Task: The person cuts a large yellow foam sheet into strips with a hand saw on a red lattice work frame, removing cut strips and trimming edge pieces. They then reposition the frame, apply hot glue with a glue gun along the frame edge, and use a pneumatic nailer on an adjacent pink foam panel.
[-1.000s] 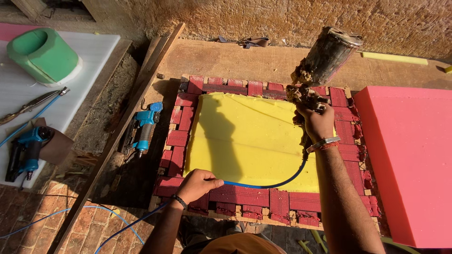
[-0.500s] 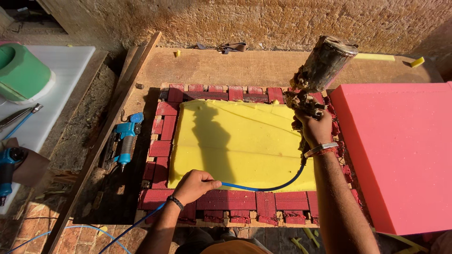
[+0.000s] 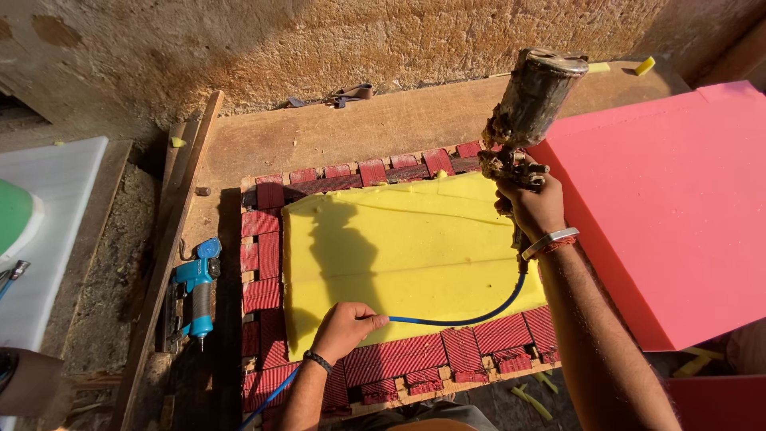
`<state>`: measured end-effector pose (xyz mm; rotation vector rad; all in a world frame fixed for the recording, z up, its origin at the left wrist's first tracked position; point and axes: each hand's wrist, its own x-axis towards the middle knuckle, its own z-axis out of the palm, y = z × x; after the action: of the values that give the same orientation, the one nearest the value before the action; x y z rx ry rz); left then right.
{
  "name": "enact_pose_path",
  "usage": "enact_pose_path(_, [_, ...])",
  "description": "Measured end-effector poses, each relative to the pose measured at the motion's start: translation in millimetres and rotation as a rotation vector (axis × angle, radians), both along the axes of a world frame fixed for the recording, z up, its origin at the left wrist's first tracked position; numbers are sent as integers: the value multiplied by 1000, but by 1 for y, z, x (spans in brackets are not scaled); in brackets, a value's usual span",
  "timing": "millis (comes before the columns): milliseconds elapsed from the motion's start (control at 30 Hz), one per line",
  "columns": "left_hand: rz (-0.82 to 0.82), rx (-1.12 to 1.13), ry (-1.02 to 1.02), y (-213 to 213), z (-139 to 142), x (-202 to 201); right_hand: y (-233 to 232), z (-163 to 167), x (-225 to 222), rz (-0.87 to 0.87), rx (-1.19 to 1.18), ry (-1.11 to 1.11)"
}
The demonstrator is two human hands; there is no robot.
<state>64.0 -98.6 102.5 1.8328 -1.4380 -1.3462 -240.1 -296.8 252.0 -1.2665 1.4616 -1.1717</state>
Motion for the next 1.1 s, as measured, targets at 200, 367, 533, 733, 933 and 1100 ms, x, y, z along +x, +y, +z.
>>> enact_pose_path(200, [10, 72, -48, -15, 8, -32, -21, -4, -32, 6, -72, 85])
enact_pose_path(367, [52, 27, -88, -28, 6, -81, -50, -16, -75, 38, -82, 147])
enact_pose_path(533, [82, 10, -36, -30, 1, -130, -74, -33, -120, 92, -24, -10])
enact_pose_path(733, [116, -24, -80, -36, 2, -176, -106, -58, -167, 65, -72, 142])
enact_pose_path(933, [97, -5, -114, -44, 14, -199, -123, -61, -197, 121, -37, -39])
enact_pose_path(1100, [90, 20, -127, -46, 20, -216, -116, -50, -208, 85, -43, -25])
